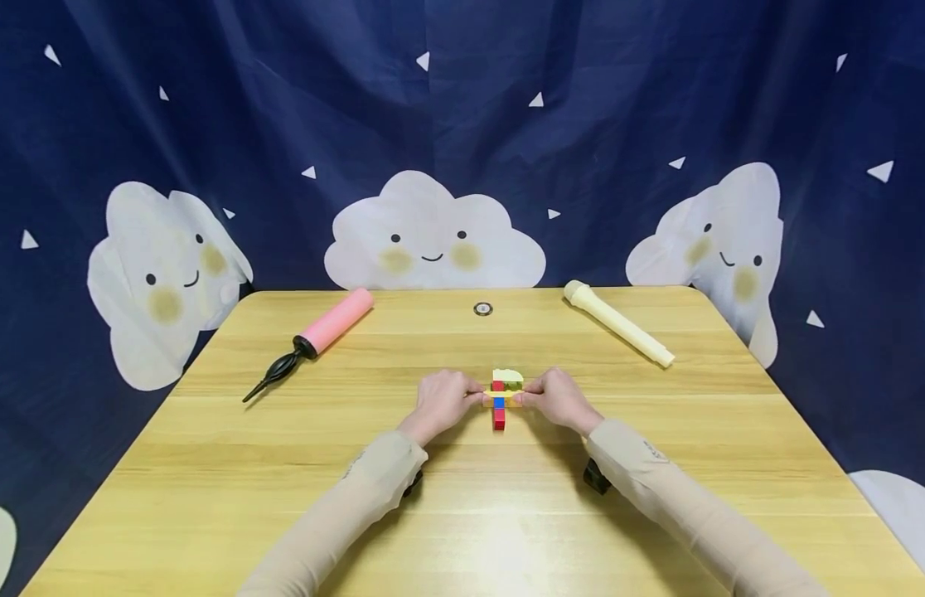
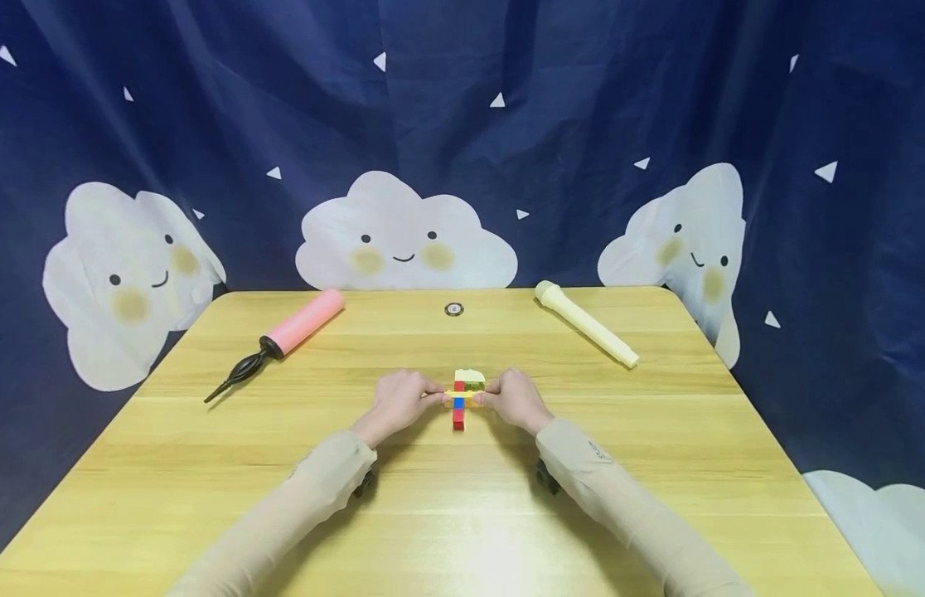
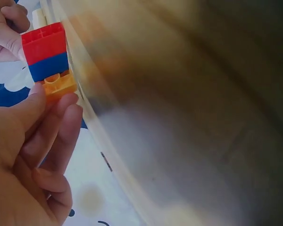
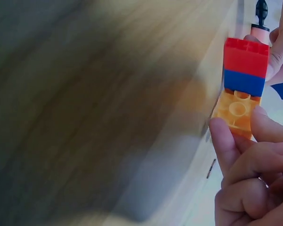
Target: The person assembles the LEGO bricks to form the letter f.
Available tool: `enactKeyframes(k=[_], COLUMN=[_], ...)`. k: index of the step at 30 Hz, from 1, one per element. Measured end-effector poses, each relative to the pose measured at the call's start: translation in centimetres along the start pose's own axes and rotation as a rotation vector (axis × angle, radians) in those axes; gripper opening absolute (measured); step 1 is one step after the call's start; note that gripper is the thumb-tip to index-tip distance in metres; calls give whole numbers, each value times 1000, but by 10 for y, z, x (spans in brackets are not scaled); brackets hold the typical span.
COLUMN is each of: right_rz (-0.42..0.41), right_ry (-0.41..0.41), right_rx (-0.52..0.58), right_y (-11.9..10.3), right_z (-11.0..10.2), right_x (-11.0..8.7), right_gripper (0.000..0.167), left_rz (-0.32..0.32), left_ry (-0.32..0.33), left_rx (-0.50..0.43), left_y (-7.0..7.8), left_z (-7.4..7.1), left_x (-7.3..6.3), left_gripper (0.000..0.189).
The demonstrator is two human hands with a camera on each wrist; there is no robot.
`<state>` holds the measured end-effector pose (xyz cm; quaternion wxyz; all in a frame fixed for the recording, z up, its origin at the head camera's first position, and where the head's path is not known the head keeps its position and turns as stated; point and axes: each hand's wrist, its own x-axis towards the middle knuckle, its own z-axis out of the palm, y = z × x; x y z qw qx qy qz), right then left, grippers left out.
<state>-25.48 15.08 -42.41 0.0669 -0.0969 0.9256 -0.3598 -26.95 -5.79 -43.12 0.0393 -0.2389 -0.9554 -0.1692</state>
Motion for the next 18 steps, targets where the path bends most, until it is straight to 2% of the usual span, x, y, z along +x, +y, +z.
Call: enactKeyframes(k=[4, 18], right_rz=[7, 12], right_ry=[-28, -49], right_rx=[-9, 30], right_y=[1, 8], right_z=[0, 1], right_x=[0, -2], right_gripper=[20, 23], left_rz=[-9, -3], left_ry=[-25, -62], left_rx=[-1, -10], left_y=[1, 2], left_z=[0, 2], left_x=[0, -1], left_gripper=[19, 22])
